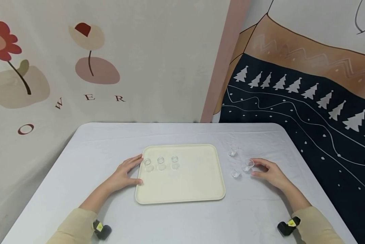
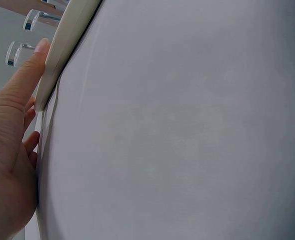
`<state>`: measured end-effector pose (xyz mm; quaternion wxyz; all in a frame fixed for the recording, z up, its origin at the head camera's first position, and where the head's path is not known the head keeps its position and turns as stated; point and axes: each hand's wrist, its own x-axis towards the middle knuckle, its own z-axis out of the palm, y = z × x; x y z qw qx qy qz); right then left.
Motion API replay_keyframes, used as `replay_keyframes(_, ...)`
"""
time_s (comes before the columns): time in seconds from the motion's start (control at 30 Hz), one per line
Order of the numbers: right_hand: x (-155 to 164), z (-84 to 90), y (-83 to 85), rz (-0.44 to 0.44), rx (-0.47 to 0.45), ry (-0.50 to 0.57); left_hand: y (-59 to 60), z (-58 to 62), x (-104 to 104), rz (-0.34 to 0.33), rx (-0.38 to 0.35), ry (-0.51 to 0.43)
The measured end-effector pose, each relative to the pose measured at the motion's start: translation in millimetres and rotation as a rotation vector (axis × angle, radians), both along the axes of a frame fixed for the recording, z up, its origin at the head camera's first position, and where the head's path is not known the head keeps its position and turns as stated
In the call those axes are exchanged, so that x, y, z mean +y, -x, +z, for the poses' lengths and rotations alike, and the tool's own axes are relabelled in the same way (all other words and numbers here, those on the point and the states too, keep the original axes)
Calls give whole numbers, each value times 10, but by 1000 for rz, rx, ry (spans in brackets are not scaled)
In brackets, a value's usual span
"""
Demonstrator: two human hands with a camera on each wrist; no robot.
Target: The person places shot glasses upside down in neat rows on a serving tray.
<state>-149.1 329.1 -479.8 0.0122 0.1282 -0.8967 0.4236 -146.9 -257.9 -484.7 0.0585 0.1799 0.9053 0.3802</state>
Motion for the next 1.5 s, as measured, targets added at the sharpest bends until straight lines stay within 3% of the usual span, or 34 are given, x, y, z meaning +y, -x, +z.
replay_keyframes(0.4,-92,-41,52,-35,-34,-39,-7,-6,2,9,-6,3)
replay_keyframes(1.1,-135,-66,57,-45,-6,-21,-8,2,10,16,-13,3)
replay_keyframes(1.5,-185,188,11,-86,12,28,-12,6,6,13,-13,11)
